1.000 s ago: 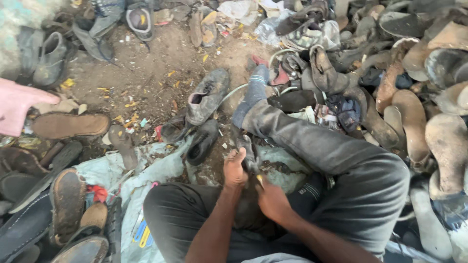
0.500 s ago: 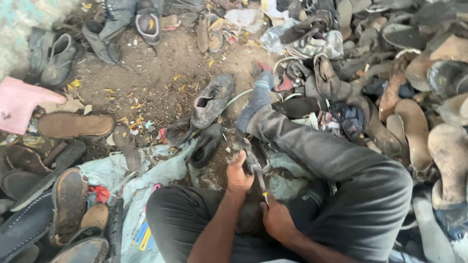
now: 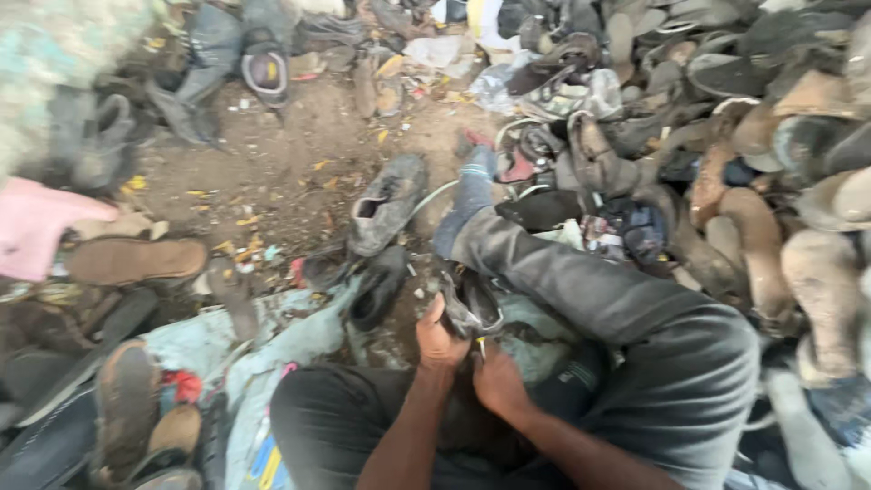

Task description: The person uses a thin metal blade to cut away and scrape the interior material from a shoe, working on several different shoes one at a time.

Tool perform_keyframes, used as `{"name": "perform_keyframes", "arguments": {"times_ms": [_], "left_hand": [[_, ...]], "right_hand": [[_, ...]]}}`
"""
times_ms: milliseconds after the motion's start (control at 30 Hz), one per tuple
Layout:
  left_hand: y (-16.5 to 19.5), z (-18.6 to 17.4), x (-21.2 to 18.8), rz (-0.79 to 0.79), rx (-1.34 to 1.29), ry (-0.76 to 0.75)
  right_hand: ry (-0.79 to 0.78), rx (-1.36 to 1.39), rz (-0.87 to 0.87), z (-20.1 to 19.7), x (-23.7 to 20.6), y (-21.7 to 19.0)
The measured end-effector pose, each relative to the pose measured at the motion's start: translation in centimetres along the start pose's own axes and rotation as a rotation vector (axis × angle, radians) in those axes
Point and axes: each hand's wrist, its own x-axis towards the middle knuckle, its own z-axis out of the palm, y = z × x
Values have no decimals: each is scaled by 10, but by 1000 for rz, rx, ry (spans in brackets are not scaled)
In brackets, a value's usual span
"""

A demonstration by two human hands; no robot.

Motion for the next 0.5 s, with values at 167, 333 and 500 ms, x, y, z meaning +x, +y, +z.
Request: {"name": "perform_keyframes", "arguments": {"times_ms": [167, 333, 500], "left_hand": [[26, 20, -11, 128, 604, -165], [52, 50, -33, 531, 2337, -560], [51, 89, -31, 647, 2578, -824]], "right_hand": [[24, 97, -51, -7, 4, -3], [-149, 98, 143, -33, -20, 0], [-163, 140, 130, -28, -7, 2]]}}
